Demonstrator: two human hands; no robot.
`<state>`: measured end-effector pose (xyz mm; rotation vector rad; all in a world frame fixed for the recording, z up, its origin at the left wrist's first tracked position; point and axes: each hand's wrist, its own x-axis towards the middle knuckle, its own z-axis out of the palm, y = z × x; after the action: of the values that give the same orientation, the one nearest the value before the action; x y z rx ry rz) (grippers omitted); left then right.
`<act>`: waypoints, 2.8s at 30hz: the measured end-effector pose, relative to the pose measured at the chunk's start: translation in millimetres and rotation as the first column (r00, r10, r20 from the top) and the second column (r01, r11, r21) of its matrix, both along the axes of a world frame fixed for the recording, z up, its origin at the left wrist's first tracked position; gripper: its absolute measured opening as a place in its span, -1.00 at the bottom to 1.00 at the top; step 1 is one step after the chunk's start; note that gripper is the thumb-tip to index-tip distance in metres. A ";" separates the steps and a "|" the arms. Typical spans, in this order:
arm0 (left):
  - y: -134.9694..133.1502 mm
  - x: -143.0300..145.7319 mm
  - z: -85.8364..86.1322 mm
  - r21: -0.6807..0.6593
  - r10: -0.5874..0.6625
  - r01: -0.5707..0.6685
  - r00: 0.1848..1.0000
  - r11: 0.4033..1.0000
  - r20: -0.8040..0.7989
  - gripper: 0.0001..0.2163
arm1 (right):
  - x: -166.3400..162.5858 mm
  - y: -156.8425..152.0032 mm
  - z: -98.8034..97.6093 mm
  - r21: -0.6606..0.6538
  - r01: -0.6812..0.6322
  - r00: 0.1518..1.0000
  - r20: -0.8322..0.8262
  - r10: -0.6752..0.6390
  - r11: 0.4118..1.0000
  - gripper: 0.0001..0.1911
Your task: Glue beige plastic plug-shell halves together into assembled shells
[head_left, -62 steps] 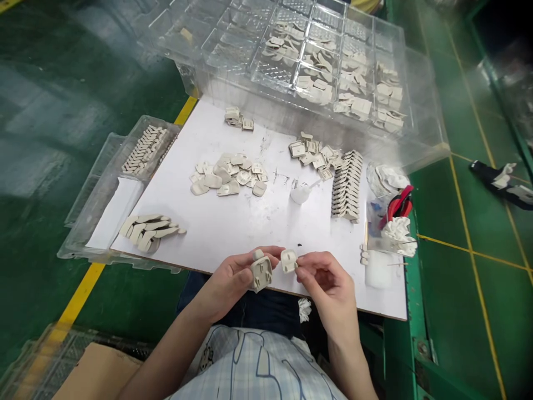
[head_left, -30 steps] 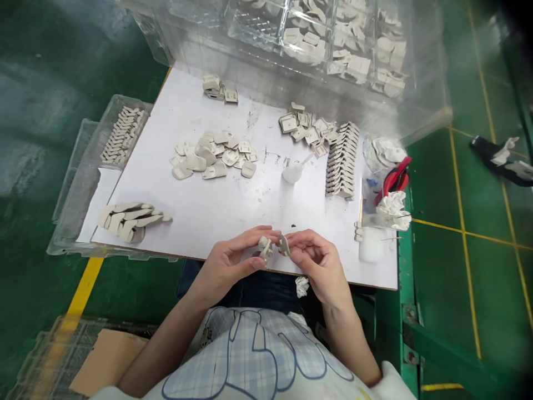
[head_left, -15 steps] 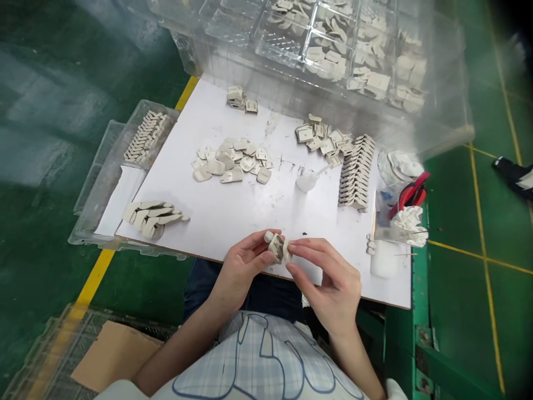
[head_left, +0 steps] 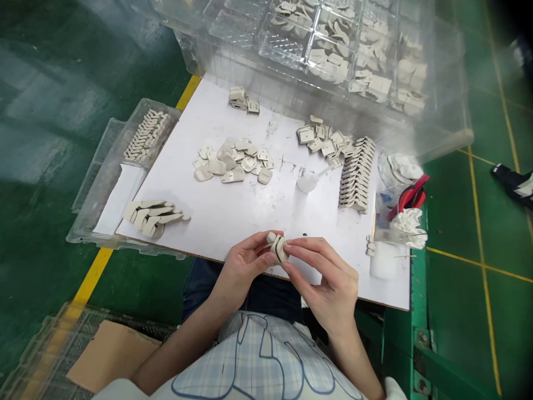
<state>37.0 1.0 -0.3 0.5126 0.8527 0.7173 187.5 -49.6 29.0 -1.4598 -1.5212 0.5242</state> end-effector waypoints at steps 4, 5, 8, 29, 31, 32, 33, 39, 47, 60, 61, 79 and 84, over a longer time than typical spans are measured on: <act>-0.6 0.6 -1.4 0.008 -0.014 0.014 1.000 1.000 -0.021 -0.60 | -0.6 0.2 -1.2 0.009 0.000 1.000 0.006 0.000 1.000 -0.71; -0.9 1.0 -1.7 0.012 -0.013 0.013 0.999 1.000 -0.032 -0.59 | -0.9 0.2 -2.0 0.014 0.001 1.000 0.012 -0.001 1.000 -0.70; -1.9 2.0 -2.2 0.048 0.016 -0.013 0.997 0.999 -0.076 -0.59 | -2.1 -0.7 -5.6 0.055 0.024 0.997 0.070 -0.028 0.998 -0.67; -3.9 -3.4 9.3 0.670 0.053 0.316 0.882 0.672 -0.468 -0.82 | -4.6 -8.7 -16.1 -0.339 -0.004 0.899 -0.413 -0.145 0.941 -0.90; -3.6 -3.6 10.0 0.668 0.038 0.326 0.883 0.669 -0.469 -0.81 | -5.2 -9.3 -16.1 -0.348 0.004 0.906 -0.395 -0.150 0.938 -0.91; -3.6 -3.6 10.1 0.669 0.036 0.333 0.880 0.665 -0.474 -0.81 | -5.3 -9.4 -15.8 -0.349 0.005 0.908 -0.390 -0.150 0.937 -0.91; -3.8 -3.5 10.1 0.670 0.036 0.338 0.877 0.661 -0.478 -0.81 | -5.2 -9.4 -15.3 -0.348 0.004 0.909 -0.390 -0.149 0.937 -0.91; -5.6 -1.7 8.8 0.677 0.038 0.334 0.881 0.656 -0.472 -0.80 | -5.5 -9.8 -13.8 -0.310 -0.023 0.893 -0.435 -0.120 0.951 -0.94; -7.5 -3.1 4.7 0.664 0.014 0.286 0.913 0.691 -0.409 -0.81 | -4.9 -12.1 -13.6 -0.328 -0.051 0.890 -0.443 -0.106 0.943 -0.98; -7.3 -3.3 12.3 0.686 0.018 0.327 0.896 0.650 -0.443 -0.81 | -2.0 -12.2 -12.2 -0.279 -0.064 0.881 -0.467 -0.077 0.958 -0.95; -7.0 -3.9 13.0 0.685 0.010 0.323 0.901 0.653 -0.434 -0.79 | -2.1 -12.3 -11.8 -0.276 -0.065 0.884 -0.462 -0.073 0.959 -0.95; 3.3 -7.8 21.1 0.575 -0.030 0.393 0.843 0.717 -0.538 -0.72 | -7.3 -13.4 -10.1 -0.260 -0.053 0.939 -0.342 -0.041 0.964 -0.92; 4.8 -10.8 23.3 0.562 -0.070 0.429 0.834 0.708 -0.548 -0.68 | -4.2 -13.6 -9.3 -0.307 -0.065 0.905 -0.419 -0.074 0.949 -0.94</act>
<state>26.2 5.9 23.0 1.5042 0.9515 0.6204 183.3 -63.1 19.8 -1.4614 -1.1170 1.0512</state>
